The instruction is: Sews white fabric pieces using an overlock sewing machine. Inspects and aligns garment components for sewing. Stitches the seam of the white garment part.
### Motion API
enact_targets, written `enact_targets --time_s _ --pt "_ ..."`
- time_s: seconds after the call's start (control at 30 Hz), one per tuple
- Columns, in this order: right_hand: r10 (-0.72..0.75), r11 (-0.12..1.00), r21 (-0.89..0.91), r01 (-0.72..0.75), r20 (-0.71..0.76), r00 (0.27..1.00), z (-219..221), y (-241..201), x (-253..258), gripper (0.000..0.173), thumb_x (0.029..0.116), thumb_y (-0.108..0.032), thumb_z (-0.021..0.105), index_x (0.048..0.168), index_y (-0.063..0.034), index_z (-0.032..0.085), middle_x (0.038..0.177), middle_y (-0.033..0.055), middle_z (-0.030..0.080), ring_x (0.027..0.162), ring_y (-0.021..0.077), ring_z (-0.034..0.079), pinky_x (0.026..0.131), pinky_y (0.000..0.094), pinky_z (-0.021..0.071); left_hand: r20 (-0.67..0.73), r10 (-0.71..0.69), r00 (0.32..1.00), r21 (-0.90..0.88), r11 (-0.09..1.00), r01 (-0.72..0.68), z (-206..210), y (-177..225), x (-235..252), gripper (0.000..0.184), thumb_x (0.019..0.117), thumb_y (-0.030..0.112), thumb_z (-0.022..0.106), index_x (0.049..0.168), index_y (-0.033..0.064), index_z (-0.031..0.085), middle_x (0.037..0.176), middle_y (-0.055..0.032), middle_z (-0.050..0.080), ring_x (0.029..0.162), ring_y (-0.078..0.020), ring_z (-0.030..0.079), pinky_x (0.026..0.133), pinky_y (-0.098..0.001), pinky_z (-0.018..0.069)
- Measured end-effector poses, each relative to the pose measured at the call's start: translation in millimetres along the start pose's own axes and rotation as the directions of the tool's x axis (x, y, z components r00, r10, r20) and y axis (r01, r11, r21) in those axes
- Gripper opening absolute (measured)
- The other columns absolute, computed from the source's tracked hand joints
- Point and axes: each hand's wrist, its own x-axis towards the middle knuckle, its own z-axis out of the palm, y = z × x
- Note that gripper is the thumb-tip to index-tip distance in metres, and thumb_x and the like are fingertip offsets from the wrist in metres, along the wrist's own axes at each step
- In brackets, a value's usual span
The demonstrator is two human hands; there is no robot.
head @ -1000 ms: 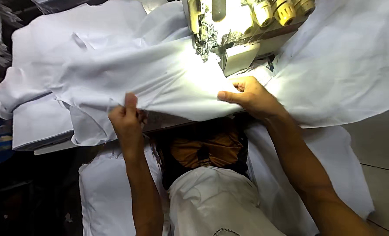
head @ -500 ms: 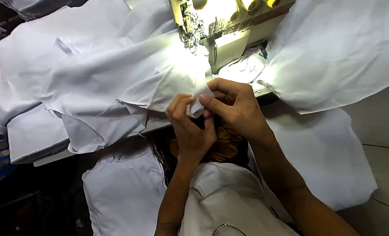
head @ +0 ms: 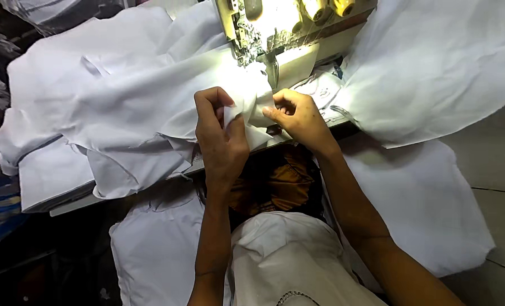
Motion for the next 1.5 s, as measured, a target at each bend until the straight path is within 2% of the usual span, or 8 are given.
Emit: enact_targets --time_s 0.23,0.67,0.77,0.87,0.97,1.07,1.27,1.5 --pt "-0.051 0.989 0.140 0.054 -0.022 0.998 -8 -4 -2 0.017 0.0960 -0.018 0.072 0.105 -0.0077 0.062 0.080 0.0003 0.067 0.070 0.0049 0.065 0.066 0.0209 0.0553 -0.025 0.057 0.998 0.318 0.947 -0.046 13 3 5 0.021 0.0997 0.016 0.066 0.111 0.0060 0.052 0.099 -0.0083 0.054 0.082 -0.0147 0.057 0.066 -0.0261 0.0515" --pt "-0.058 0.955 0.296 0.005 0.171 0.984 -26 0 -5 0.027 0.1073 -0.012 0.047 0.114 -0.0028 0.071 0.101 0.0027 0.070 0.087 0.0060 0.066 0.079 0.0227 0.0558 0.273 0.194 0.942 -0.589 0.808 0.004 19 -10 -3 0.021 0.1039 0.010 0.055 0.123 0.0013 0.053 0.116 -0.0130 0.063 0.102 -0.0245 0.070 0.081 -0.0396 0.0644" --pt "-0.073 0.977 0.207 0.044 0.133 0.988 -26 -5 -7 0.033 0.1101 -0.022 0.045 0.105 -0.0057 0.073 0.090 -0.0002 0.069 0.081 0.0044 0.063 0.073 0.0226 0.0534 0.165 0.079 0.983 -0.195 0.980 -0.046 3 -9 5 0.022 0.1064 0.008 0.046 0.124 0.0077 0.059 0.111 -0.0060 0.065 0.072 -0.0097 0.066 0.050 -0.0203 0.0539" --pt "-0.073 0.996 0.048 0.070 0.064 0.995 -19 -19 -22 0.039 0.1097 -0.038 0.047 0.086 -0.0107 0.064 0.074 0.0003 0.057 0.062 0.0062 0.055 0.054 0.0230 0.0448 0.130 0.102 0.986 0.282 0.950 -0.136 3 -2 43 0.026 0.1014 0.023 0.063 0.122 0.0083 0.066 0.098 -0.0049 0.068 0.069 -0.0125 0.059 0.056 -0.0274 0.0459" --pt "-0.093 0.994 -0.043 0.097 0.083 0.992 -15 -24 -24 0.041 0.1067 -0.042 0.050 0.094 -0.0105 0.073 0.092 0.0004 0.065 0.080 0.0069 0.060 0.068 0.0265 0.0497 0.248 0.010 0.969 0.505 0.852 -0.138 17 6 70 0.052 0.0933 0.051 0.067 0.124 0.0091 0.066 0.081 -0.0027 0.068 0.068 -0.0225 0.064 0.060 -0.0451 0.0493" --pt "-0.130 0.991 -0.002 0.131 0.090 0.987 -17 -23 -25 0.036 0.1056 -0.034 0.051 0.086 -0.0112 0.070 0.086 -0.0021 0.062 0.077 0.0043 0.057 0.065 0.0237 0.0449 0.336 -0.031 0.941 0.674 0.706 -0.218 34 14 81 0.030 0.0911 0.038 0.066 0.104 0.0116 0.071 0.074 -0.0088 0.066 0.069 -0.0322 0.067 0.056 -0.0502 0.0456" --pt "-0.077 0.983 -0.160 0.090 0.089 0.993 -15 -33 -39 0.015 0.0948 -0.021 0.061 0.091 -0.0101 0.071 0.089 0.0021 0.067 0.074 0.0086 0.063 0.063 0.0282 0.0531 0.375 0.041 0.926 0.763 0.554 -0.334 53 39 78 0.017 0.0936 0.009 0.057 0.080 0.0039 0.067 0.066 -0.0136 0.061 0.065 -0.0344 0.066 0.052 -0.0445 0.0413" --pt "-0.143 0.985 -0.078 0.154 0.127 0.982 -8 -28 -38 0.020 0.0998 -0.015 0.060 0.083 -0.0072 0.069 0.088 0.0024 0.066 0.076 0.0078 0.063 0.066 0.0259 0.0542 0.298 0.268 0.916 0.329 0.872 -0.362 26 10 95 0.023 0.1055 0.018 0.053 0.117 0.0093 0.072 0.095 -0.0086 0.074 0.075 -0.0217 0.069 0.064 -0.0404 0.0518"
